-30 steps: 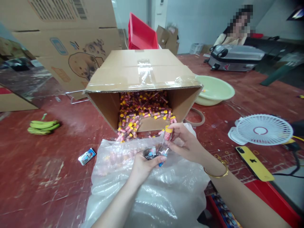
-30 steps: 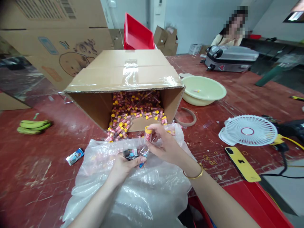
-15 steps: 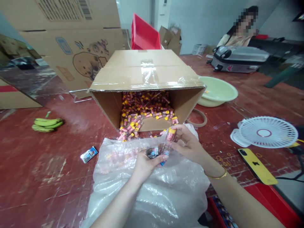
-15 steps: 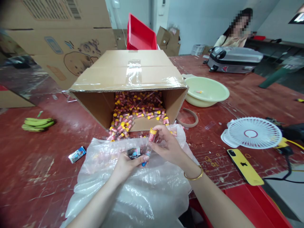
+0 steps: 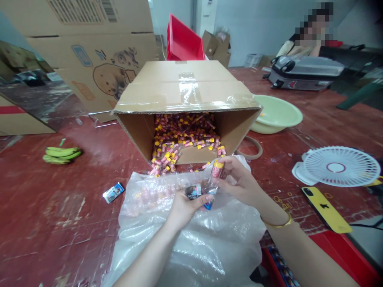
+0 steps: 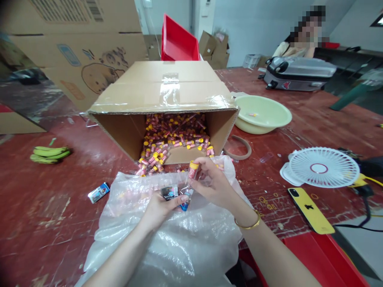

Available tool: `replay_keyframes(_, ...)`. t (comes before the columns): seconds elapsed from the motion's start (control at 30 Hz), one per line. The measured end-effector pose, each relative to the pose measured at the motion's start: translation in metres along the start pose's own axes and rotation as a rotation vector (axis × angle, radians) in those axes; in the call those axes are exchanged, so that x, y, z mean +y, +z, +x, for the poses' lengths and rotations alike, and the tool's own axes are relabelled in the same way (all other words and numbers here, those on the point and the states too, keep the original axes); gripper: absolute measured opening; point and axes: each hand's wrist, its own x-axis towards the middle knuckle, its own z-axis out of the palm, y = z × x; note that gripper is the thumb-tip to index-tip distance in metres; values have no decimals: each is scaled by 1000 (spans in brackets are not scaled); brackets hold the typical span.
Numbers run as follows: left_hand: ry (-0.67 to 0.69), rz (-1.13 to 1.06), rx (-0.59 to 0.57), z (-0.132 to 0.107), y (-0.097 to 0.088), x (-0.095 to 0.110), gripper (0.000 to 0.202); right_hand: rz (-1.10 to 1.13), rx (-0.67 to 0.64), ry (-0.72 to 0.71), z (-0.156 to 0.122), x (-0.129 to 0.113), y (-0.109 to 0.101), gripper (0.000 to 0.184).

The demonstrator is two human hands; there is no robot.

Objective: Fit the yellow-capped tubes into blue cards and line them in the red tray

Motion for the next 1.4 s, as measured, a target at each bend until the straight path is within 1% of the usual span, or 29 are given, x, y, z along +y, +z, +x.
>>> replay_keyframes(0.07, -21, -32, -4, 0, 0, -3, 40, 129, 69, 64, 0, 5, 1, 30)
replay_keyframes(0.1, -9, -36, 2, 0, 0, -3, 36, 160, 118, 79, -1, 7, 0, 30)
replay_keyframes(0.17, 42, -39, 27, 1, 0, -4, 29, 131, 206, 64, -4, 8, -1, 31)
replay_keyframes(0.2, 70, -34, 40, 1, 0, -3, 27, 80, 225, 41, -6, 7, -2, 32)
replay_keyframes(0.3, 137, 19, 49, 2, 0, 0, 23, -133, 225, -50, -13, -1, -4, 36)
replay_keyframes(0.4, 188, 81, 34, 3, 1, 0, 28, -345, 184, -106, -15, -10, -4, 36)
replay_keyframes(0.47, 197, 100, 35, 3, 1, -1, 30, -384, 130, -106, -13, -13, -3, 34)
replay_keyframes(0.5, 189, 98, 36, 3, 1, -2, 31, -343, 98, -90, -11, -13, -2, 32)
replay_keyframes(0.57, 124, 45, 22, 2, 1, -3, 36, -161, 46, -15, -8, -8, 0, 29)
replay_keyframes(0.67, -52, -128, -39, -2, 3, -1, 49, 154, 12, 171, -9, 4, 4, 25)
replay_keyframes(0.73, -139, -224, -79, -4, 7, 2, 52, 265, 13, 251, -15, 9, 8, 26)
replay_keyframes(0.8, -174, -300, -89, -4, 12, 5, 50, 268, 2, 251, -25, 10, 12, 35)
replay_keyframes(0.9, -192, -391, -78, -1, 21, 9, 41, 147, -29, 230, -41, 4, 23, 66)
replay_keyframes(0.93, -193, -407, -76, 0, 24, 11, 39, 107, -10, 244, -45, 2, 28, 75)
replay_keyframes(0.97, -195, -415, -79, 1, 27, 12, 37, 77, 28, 261, -49, 0, 32, 79)
replay_keyframes(1.0, -195, -418, -83, 2, 30, 13, 37, 60, 83, 273, -51, 0, 37, 78)
replay_keyframes(1.07, -191, -412, -93, 2, 32, 14, 41, 44, 197, 264, -52, 1, 44, 68)
replay_keyframes(1.13, -188, -381, -106, 0, 33, 15, 44, 44, 254, 221, -52, 5, 48, 61)
replay_keyframes(1.27, -171, -338, -102, -5, 30, 15, 42, 81, 262, 115, -51, 11, 49, 60)
replay_keyframes(1.4, -142, -334, -81, -7, 31, 15, 39, 94, 253, 90, -54, 11, 48, 61)
